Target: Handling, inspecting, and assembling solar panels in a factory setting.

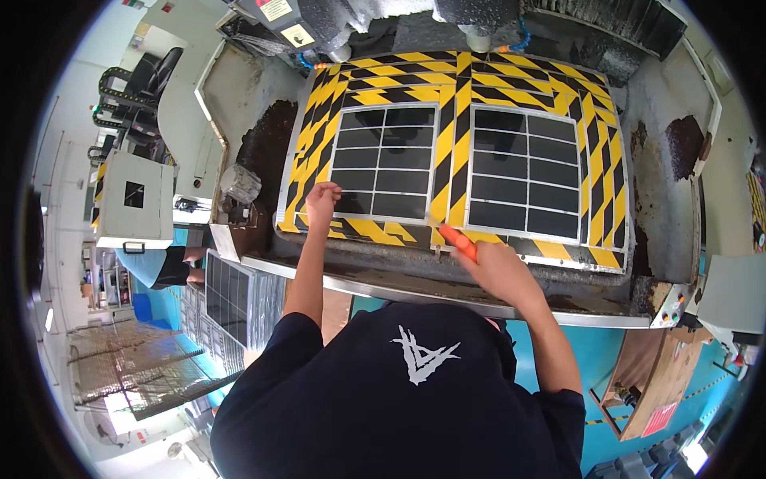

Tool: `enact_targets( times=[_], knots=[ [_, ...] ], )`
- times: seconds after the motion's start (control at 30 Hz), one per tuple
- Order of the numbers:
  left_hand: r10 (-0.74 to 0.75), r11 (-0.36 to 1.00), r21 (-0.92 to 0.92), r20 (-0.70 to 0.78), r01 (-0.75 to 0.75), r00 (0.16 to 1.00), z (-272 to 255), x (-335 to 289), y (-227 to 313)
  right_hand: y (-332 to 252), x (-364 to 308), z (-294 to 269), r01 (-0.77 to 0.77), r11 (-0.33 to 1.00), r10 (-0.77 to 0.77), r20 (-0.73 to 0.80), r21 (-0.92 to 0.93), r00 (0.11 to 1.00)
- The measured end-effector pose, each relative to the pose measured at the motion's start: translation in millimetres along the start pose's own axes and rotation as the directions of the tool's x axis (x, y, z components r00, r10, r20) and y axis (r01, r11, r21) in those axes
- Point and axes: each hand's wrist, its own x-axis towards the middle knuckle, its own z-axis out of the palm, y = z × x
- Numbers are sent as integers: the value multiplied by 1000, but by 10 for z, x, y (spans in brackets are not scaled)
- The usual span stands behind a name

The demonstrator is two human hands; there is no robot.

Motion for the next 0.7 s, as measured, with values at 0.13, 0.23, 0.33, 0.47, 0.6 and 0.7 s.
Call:
enact_targets(
  times=[0.13, 0.23, 0.33, 0.47, 0.6, 0.7],
  knots=[
    [-17, 990, 138, 166, -6, 986, 61, -14, -126, 79, -81, -21, -25, 999, 21, -91, -44, 996],
    [59, 946, 295, 256, -136, 965, 154, -53, -145, 44, -87, -72, -27, 1000, 27, -15, -6, 1000],
    [8, 942, 326, 225, -83, 974, 288, -141, -126, -87, -74, -46, 44, 992, -70, 232, 115, 970],
    [165, 894, 409, 80, -183, 983, 297, -189, -118, -250, -4, 107, 5, 974, -20, 60, 226, 998],
    [338, 769, 534, 128, -351, 933, 82, -166, -149, -228, 59, 118, -31, 995, 53, -226, 97, 973],
    [509, 598, 618, 199, -510, 837, -64, -176, -172, -172, 32, 86, -88, 992, 110, -264, 94, 958]
  ],
)
